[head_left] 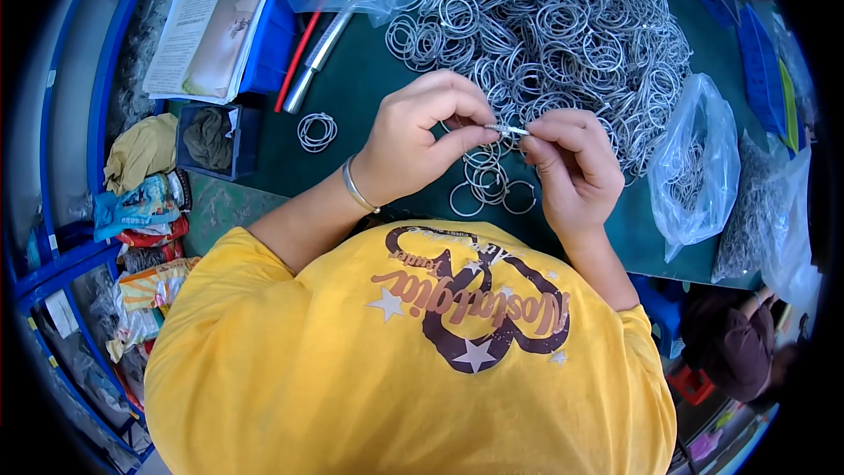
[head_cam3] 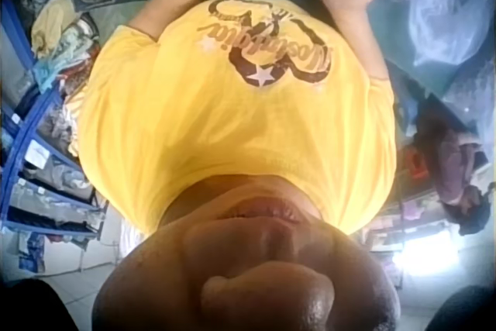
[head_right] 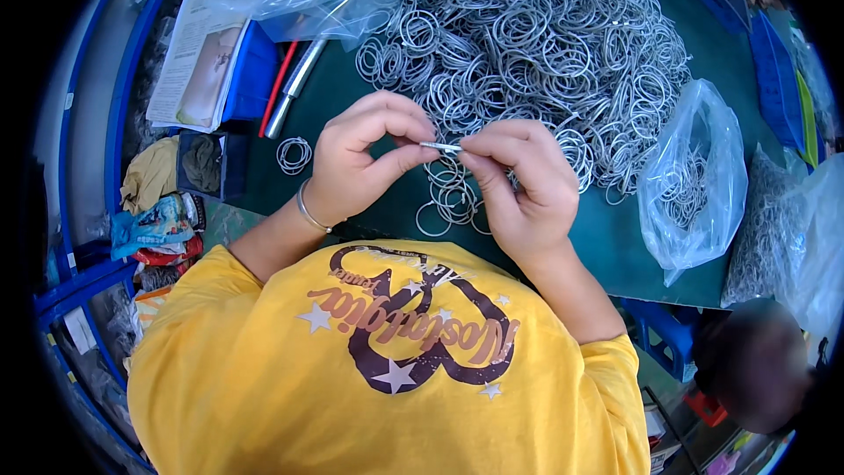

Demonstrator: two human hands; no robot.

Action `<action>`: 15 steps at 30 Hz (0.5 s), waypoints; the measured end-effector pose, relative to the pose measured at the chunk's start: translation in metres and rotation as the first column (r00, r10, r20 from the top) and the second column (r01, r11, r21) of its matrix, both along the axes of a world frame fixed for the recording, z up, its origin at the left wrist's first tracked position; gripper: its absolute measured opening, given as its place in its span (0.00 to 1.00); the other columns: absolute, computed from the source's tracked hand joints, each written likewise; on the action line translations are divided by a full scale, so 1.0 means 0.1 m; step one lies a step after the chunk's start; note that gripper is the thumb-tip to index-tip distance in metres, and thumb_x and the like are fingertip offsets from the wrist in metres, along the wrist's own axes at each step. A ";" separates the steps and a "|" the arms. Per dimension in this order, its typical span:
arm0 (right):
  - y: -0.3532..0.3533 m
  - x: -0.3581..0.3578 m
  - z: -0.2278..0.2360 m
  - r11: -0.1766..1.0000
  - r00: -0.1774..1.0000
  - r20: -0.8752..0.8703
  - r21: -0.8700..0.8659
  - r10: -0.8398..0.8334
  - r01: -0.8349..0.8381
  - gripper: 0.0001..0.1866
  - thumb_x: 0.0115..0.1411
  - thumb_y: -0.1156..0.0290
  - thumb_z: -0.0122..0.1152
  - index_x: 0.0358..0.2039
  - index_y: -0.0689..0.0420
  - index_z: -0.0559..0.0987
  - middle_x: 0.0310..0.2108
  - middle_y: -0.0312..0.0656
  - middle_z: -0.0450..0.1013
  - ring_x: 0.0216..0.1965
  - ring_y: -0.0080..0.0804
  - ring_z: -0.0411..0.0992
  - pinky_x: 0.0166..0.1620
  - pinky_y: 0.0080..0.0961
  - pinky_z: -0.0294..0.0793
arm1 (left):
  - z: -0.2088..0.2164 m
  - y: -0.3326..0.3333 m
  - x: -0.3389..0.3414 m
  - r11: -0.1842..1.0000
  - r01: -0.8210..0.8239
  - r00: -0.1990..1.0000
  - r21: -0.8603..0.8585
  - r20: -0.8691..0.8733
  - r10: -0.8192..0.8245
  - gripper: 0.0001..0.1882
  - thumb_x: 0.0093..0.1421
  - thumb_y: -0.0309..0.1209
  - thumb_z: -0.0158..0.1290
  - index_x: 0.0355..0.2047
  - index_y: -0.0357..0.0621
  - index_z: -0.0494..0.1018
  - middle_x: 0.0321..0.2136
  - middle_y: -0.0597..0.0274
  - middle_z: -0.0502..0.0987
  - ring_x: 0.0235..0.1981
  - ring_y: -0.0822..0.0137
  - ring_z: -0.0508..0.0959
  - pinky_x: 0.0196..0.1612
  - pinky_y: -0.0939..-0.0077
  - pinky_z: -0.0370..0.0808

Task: The person threads metal rings together by hand at a table, repeatedly picking up individual rings from a large pile and linking them.

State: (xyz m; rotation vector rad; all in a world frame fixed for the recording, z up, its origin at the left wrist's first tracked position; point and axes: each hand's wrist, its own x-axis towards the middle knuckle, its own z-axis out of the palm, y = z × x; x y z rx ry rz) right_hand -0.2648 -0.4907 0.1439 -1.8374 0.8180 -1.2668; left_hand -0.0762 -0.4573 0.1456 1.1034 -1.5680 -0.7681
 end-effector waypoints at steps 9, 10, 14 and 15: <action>-0.02 0.01 0.02 0.981 0.991 -0.137 -0.191 -0.002 -0.025 0.10 0.45 0.84 0.67 0.29 0.62 0.79 0.28 0.40 0.73 0.25 0.26 0.71 0.28 0.17 0.70 | 0.01 -0.02 0.04 0.983 -0.011 0.982 -0.184 0.184 0.045 0.08 0.48 0.19 0.62 0.29 0.37 0.76 0.31 0.58 0.76 0.31 0.71 0.77 0.33 0.82 0.73; -0.02 0.02 0.01 0.979 0.992 -0.128 -0.203 0.004 -0.030 0.10 0.45 0.84 0.67 0.29 0.61 0.79 0.28 0.40 0.73 0.26 0.27 0.71 0.28 0.18 0.70 | 0.00 -0.02 0.03 0.982 -0.013 0.983 -0.187 0.178 0.047 0.08 0.48 0.19 0.62 0.29 0.37 0.76 0.32 0.59 0.76 0.31 0.71 0.77 0.33 0.82 0.73; 0.00 -0.02 -0.06 1.000 0.999 -0.032 -0.020 0.019 -0.020 0.09 0.46 0.84 0.66 0.29 0.61 0.79 0.28 0.40 0.73 0.26 0.27 0.71 0.28 0.17 0.70 | 0.00 0.01 -0.02 1.000 -0.021 0.999 0.001 0.049 0.021 0.09 0.48 0.19 0.62 0.31 0.37 0.76 0.34 0.59 0.75 0.32 0.73 0.77 0.33 0.83 0.73; 0.01 -0.03 -0.08 0.997 0.999 0.014 0.066 0.042 -0.043 0.08 0.48 0.85 0.65 0.30 0.63 0.79 0.29 0.42 0.73 0.28 0.27 0.72 0.30 0.17 0.72 | -0.01 0.01 0.00 1.000 -0.023 0.999 0.002 0.048 0.023 0.09 0.48 0.19 0.62 0.31 0.37 0.76 0.34 0.59 0.75 0.32 0.73 0.77 0.33 0.83 0.73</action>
